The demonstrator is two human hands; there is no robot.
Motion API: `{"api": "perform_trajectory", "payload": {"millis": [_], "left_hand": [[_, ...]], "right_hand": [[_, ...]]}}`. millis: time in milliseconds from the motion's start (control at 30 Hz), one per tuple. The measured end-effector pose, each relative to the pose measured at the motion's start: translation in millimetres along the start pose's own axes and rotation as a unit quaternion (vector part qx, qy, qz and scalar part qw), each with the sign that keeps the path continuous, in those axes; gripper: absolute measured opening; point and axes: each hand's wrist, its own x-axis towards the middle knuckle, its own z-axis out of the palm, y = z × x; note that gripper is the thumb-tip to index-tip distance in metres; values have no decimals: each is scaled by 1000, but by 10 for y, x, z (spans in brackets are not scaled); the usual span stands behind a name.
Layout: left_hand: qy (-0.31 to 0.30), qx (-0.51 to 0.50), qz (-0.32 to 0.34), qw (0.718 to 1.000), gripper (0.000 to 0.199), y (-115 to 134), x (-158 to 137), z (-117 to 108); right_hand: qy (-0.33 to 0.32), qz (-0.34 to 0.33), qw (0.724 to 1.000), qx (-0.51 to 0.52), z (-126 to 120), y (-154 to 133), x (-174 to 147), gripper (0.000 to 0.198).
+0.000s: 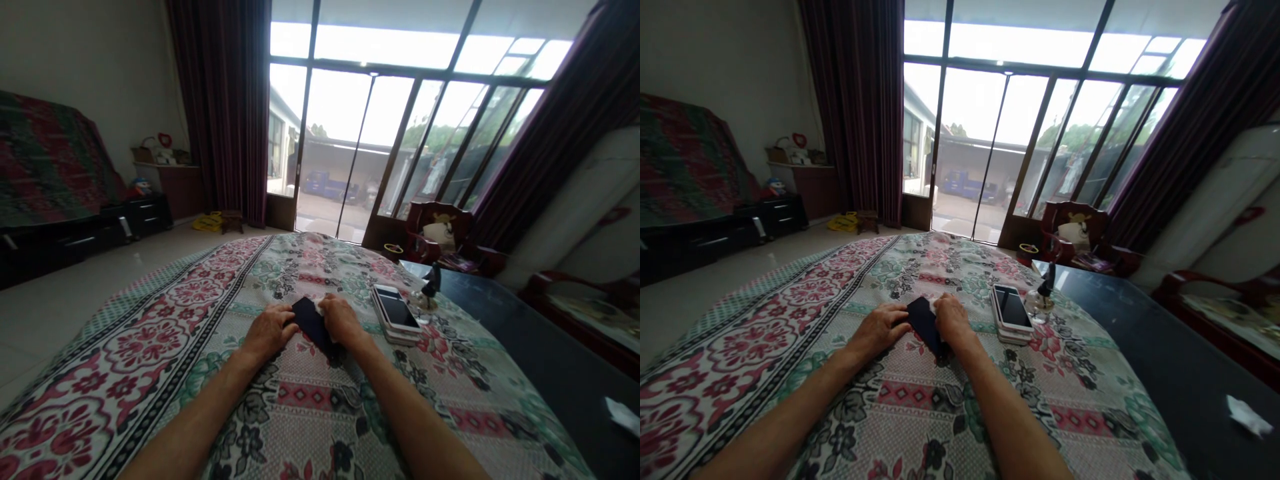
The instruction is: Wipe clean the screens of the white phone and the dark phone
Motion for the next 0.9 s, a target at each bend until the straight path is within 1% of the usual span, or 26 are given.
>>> {"api": "perform_trajectory", "payload": {"millis": [67, 100, 167, 200, 267, 333, 400, 467, 533, 567, 633, 700, 733, 767, 800, 900], "left_hand": [[4, 21, -16, 1000, 14, 64, 8, 1], [3, 31, -21, 999, 13, 98, 11, 0], [-3, 56, -28, 998, 13, 162, 17, -6], [-7, 69, -31, 997, 14, 189, 19, -8], [-8, 94, -36, 995, 16, 228, 21, -9], [-7, 111, -40, 993, 20, 246, 26, -3], [-8, 122, -48, 991, 25, 251, 33, 5], [-11, 130, -57, 990, 28, 252, 41, 12], [-11, 138, -62, 988, 27, 258, 49, 15], [-10, 144, -62, 988, 27, 264, 54, 15], [-8, 155, -62, 986, 26, 279, 64, 15], [-6, 163, -65, 984, 25, 295, 77, 16], [-5, 167, -68, 984, 25, 301, 83, 19], [-4, 169, -69, 983, 24, 306, 87, 23], [-3, 171, -70, 983, 24, 309, 88, 28], [2, 171, -65, 983, 24, 313, 77, 41]], "right_hand": [[1, 26, 1000, -9, -54, 61, -23, 29], [9, 28, 1000, -6, -72, 70, -30, 30], [42, 10, 999, 12, -83, 36, -35, 32], [58, -10, 998, 25, -73, -2, -35, 32], [72, -74, 994, 46, -29, -98, -30, 29], [57, -138, 987, 54, 34, -181, -27, 23], [37, -167, 984, 52, 86, -216, -28, 18], [33, -162, 985, 52, 105, -190, -32, 19], [35, -133, 989, 50, 85, -113, -37, 23], [34, -108, 993, 45, 61, -65, -40, 25], [35, -36, 998, 23, 2, 32, -48, 27], [44, 32, 999, -3, -52, 106, -58, 28], [53, 48, 997, -11, -69, 128, -63, 29], [62, 48, 997, -13, -77, 139, -68, 30], [70, 34, 997, -10, -78, 142, -71, 31], [71, -38, 997, 4, -55, 126, -71, 32]]}}
